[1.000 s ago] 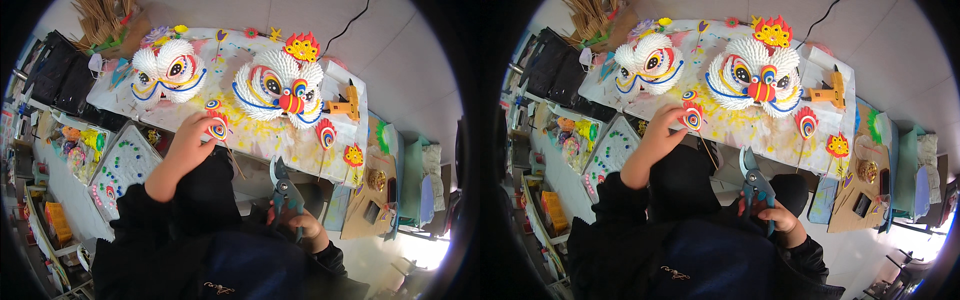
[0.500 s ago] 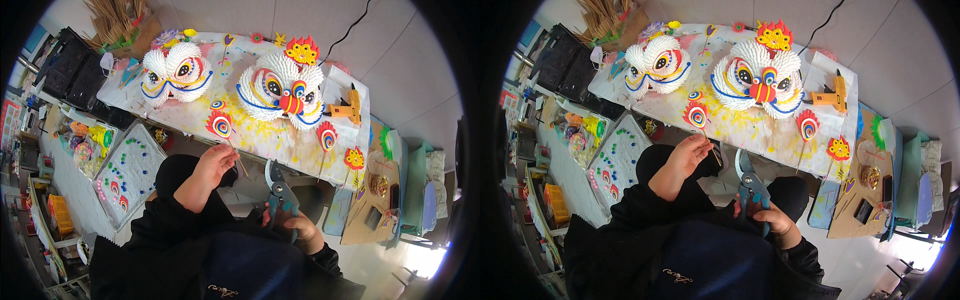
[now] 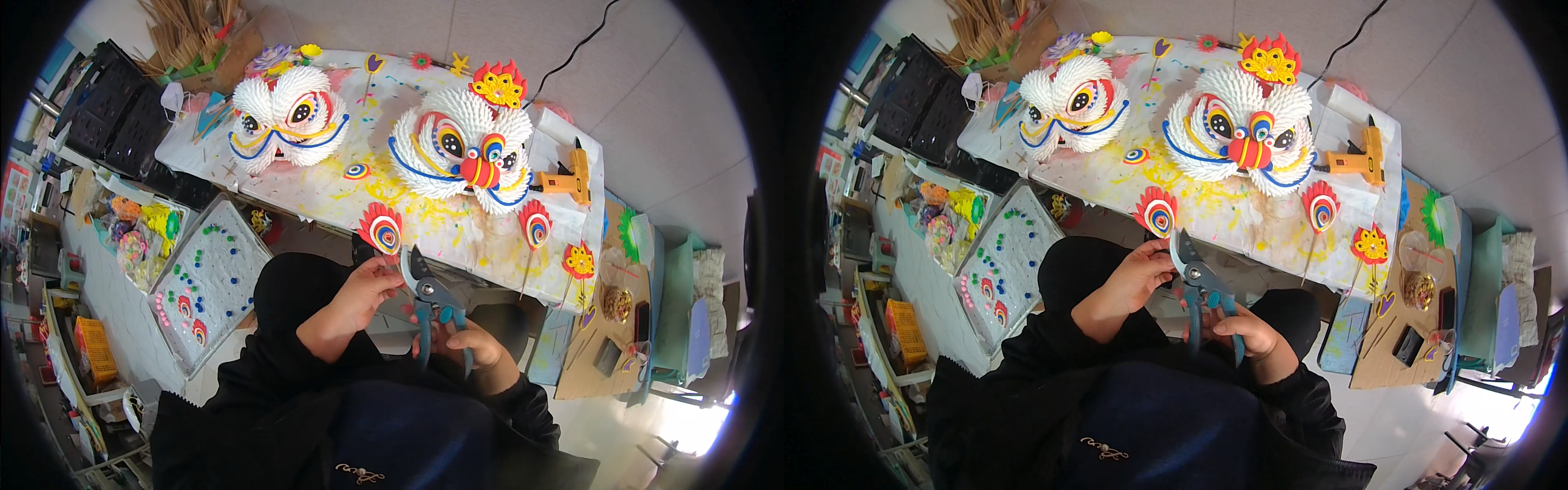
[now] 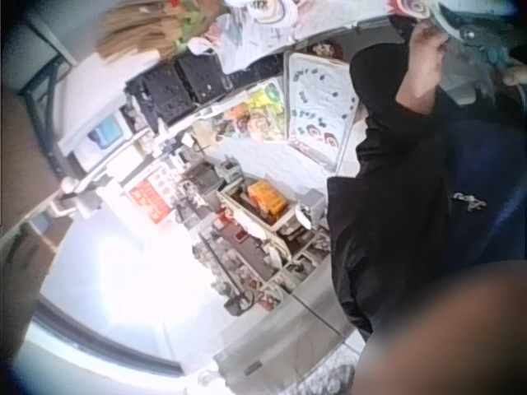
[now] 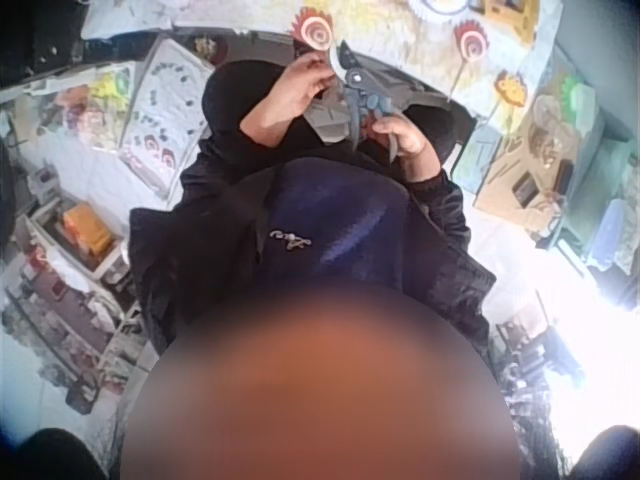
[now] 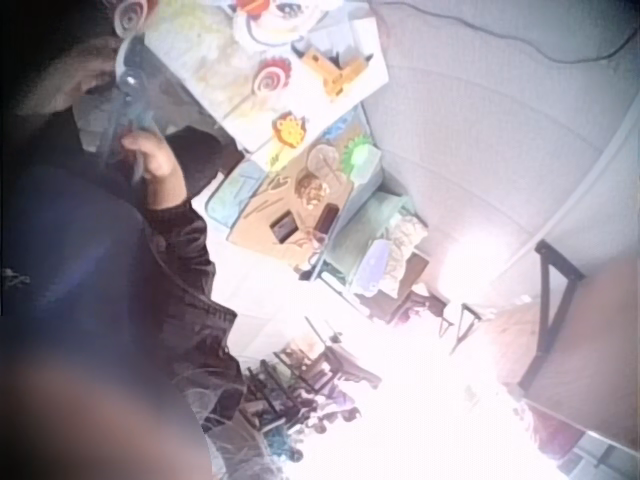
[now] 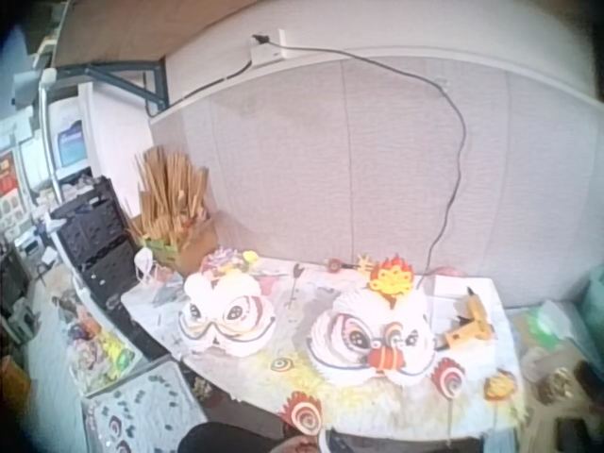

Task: The person assembles decorative elements for a lion dance mask by attaching colorful paper cutouts to wooden sticks and trimming them with shears. They then affix small foam pieces to the mask using a hot glue gun and a brush, and finally attach a heart-shaped cutout to the mask.

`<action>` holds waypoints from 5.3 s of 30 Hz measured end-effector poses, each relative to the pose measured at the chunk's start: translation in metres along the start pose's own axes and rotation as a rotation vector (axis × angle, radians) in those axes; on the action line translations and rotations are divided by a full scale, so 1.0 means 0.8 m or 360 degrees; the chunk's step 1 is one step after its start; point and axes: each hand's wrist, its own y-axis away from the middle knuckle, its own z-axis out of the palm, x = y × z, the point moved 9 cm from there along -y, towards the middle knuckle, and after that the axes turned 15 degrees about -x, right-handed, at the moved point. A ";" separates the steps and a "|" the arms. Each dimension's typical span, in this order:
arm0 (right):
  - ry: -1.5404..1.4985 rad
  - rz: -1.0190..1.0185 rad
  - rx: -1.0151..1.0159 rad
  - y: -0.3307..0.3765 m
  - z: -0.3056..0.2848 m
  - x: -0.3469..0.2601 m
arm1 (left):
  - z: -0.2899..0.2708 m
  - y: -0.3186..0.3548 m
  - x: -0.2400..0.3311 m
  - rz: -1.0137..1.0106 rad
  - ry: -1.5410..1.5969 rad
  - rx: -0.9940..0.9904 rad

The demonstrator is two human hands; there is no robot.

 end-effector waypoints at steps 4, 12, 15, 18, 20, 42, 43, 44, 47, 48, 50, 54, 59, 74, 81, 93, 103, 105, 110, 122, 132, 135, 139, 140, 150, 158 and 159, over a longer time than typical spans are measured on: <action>-0.0022 0.0036 -0.0042 -0.010 -0.005 0.005 | 0.007 -0.003 0.011 0.0041 0.0062 -0.0061; -0.0026 0.0049 0.0046 -0.009 -0.005 0.011 | -0.019 -0.013 0.034 0.0208 0.0103 0.0262; -0.0019 0.0125 0.0075 -0.010 -0.005 0.017 | -0.019 -0.017 0.036 0.0211 -0.0007 0.0280; -0.0014 0.0104 0.0070 -0.005 0.000 0.013 | -0.012 -0.013 0.043 0.0236 -0.0011 0.0288; 0.0032 0.0044 0.0037 0.003 0.008 0.002 | -0.003 0.000 0.055 0.0296 -0.0001 0.0322; 0.0054 0.0087 -0.0359 0.034 0.049 0.011 | 0.154 0.024 0.187 0.0598 -0.0733 -0.0180; 0.0049 0.0064 -0.0369 0.033 0.050 0.010 | 0.155 0.024 0.185 0.0576 -0.0734 -0.0177; 0.0049 0.0061 -0.0307 0.033 0.047 0.011 | 0.156 0.024 0.185 0.0585 -0.0751 -0.0183; 0.0024 0.0002 -0.0180 0.034 0.044 0.013 | 0.156 0.022 0.186 0.0582 -0.0780 -0.0162; -0.0008 -0.0036 -0.0173 0.033 0.046 0.014 | 0.155 0.020 0.185 0.0570 -0.0774 -0.0148; -0.0045 -0.0065 -0.0138 0.033 0.048 0.017 | 0.153 0.016 0.185 0.0550 -0.0760 -0.0141; -0.0046 -0.0101 -0.0204 0.033 0.057 0.020 | 0.152 0.009 0.184 0.0526 -0.0743 -0.0158; -0.0080 -0.0187 -0.0225 0.032 0.067 0.027 | 0.160 0.004 0.182 0.0484 -0.0775 -0.0175; 0.0060 -0.0498 0.0040 0.075 0.101 0.045 | 0.243 0.034 0.180 0.0602 -0.0889 -0.0465; 0.0397 -0.0979 0.0519 0.198 0.095 0.012 | 0.264 0.054 0.176 0.0670 -0.0991 -0.0408; 0.2051 0.0510 0.3287 0.609 -0.008 0.036 | 0.232 0.025 0.044 0.0272 -0.0818 -0.0194; 0.2205 0.1057 0.3468 0.602 -0.119 -0.040 | 0.184 0.032 0.114 0.0595 -0.0713 0.0134; 0.2275 0.1022 0.3477 0.601 -0.131 -0.049 | 0.167 0.031 0.124 0.0652 -0.0692 0.0134; 0.2509 0.1110 0.3453 0.576 -0.103 -0.068 | 0.136 0.010 0.135 0.0656 -0.0675 -0.0037; 0.2745 0.0016 0.2362 0.164 -0.034 -0.267 | 0.091 -0.011 0.130 0.0680 -0.0167 -0.0267; 0.1452 -0.0429 0.1935 0.043 -0.118 -0.307 | 0.015 -0.037 0.227 0.0771 -0.0217 -0.0297; 0.0988 -0.0591 0.1904 0.040 -0.144 -0.295 | 0.010 -0.089 0.237 0.0658 -0.0250 -0.0325; 0.0558 -0.0735 0.1732 0.030 -0.166 -0.286 | 0.009 -0.145 0.234 0.0431 -0.0118 -0.0299; 0.0575 -0.0709 0.1660 0.027 -0.165 -0.284 | 0.006 -0.152 0.227 0.0331 -0.0066 -0.0249; 0.0541 -0.0560 0.1492 0.048 -0.121 -0.222 | 0.015 -0.112 0.214 0.0300 -0.0155 -0.0236; 0.0558 -0.0703 0.1264 0.063 -0.095 -0.192 | 0.021 -0.049 0.188 0.0351 -0.0201 -0.0162; 0.0578 -0.0639 0.1312 0.067 -0.098 -0.189 | 0.022 -0.047 0.187 0.0347 -0.0192 -0.0185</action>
